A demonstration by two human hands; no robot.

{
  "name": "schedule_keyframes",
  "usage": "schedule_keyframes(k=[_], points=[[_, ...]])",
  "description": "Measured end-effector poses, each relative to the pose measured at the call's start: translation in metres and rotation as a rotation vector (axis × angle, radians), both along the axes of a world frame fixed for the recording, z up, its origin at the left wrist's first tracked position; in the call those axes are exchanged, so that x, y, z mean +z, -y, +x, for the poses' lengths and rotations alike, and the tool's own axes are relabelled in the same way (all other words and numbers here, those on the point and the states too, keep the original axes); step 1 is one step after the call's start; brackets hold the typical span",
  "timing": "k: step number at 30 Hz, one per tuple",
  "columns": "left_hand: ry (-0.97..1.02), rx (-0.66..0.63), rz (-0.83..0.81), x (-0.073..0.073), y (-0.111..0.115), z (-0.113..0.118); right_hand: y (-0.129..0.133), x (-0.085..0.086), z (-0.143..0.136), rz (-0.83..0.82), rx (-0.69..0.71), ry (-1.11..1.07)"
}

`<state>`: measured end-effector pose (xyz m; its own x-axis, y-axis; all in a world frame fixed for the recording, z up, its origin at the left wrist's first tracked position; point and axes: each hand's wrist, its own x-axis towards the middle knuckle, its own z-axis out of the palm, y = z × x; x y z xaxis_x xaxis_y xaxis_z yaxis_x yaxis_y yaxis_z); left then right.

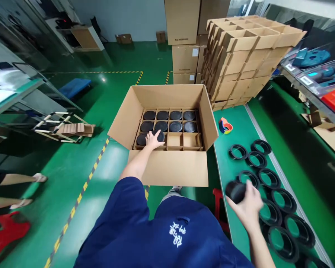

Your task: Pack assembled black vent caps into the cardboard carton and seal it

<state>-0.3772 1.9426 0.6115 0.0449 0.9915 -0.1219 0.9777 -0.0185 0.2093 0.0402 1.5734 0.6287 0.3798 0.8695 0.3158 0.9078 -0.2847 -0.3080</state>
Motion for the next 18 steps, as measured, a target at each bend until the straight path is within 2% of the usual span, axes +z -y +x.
schedule_keyframes(k=[2,3,6,9,11,13,16,18], points=[[-0.017,-0.076,-0.026,-0.015,-0.015,-0.010,-0.093,0.000,-0.054,-0.057,0.257,-0.062],[-0.020,-0.118,-0.030,-0.022,-0.021,-0.014,-0.137,0.000,-0.082,-0.111,0.322,-0.081],[-0.006,-0.224,-0.028,-0.038,-0.033,-0.022,-0.253,-0.002,-0.156,-0.309,0.379,-0.137],[0.031,-0.257,-0.033,-0.049,-0.036,-0.030,-0.337,-0.010,-0.211,-0.479,0.381,-0.162],[0.050,-0.256,-0.035,-0.056,-0.035,-0.035,-0.372,-0.020,-0.235,-0.582,0.390,-0.129],[0.068,-0.267,-0.040,-0.064,-0.037,-0.035,-0.391,-0.035,-0.244,-0.686,0.389,-0.092],[0.104,-0.349,-0.056,-0.074,-0.049,-0.021,-0.399,-0.060,-0.228,-0.771,0.385,-0.076],[0.105,-0.429,-0.055,-0.077,-0.058,-0.007,-0.397,-0.074,-0.210,-0.737,0.355,-0.084]])
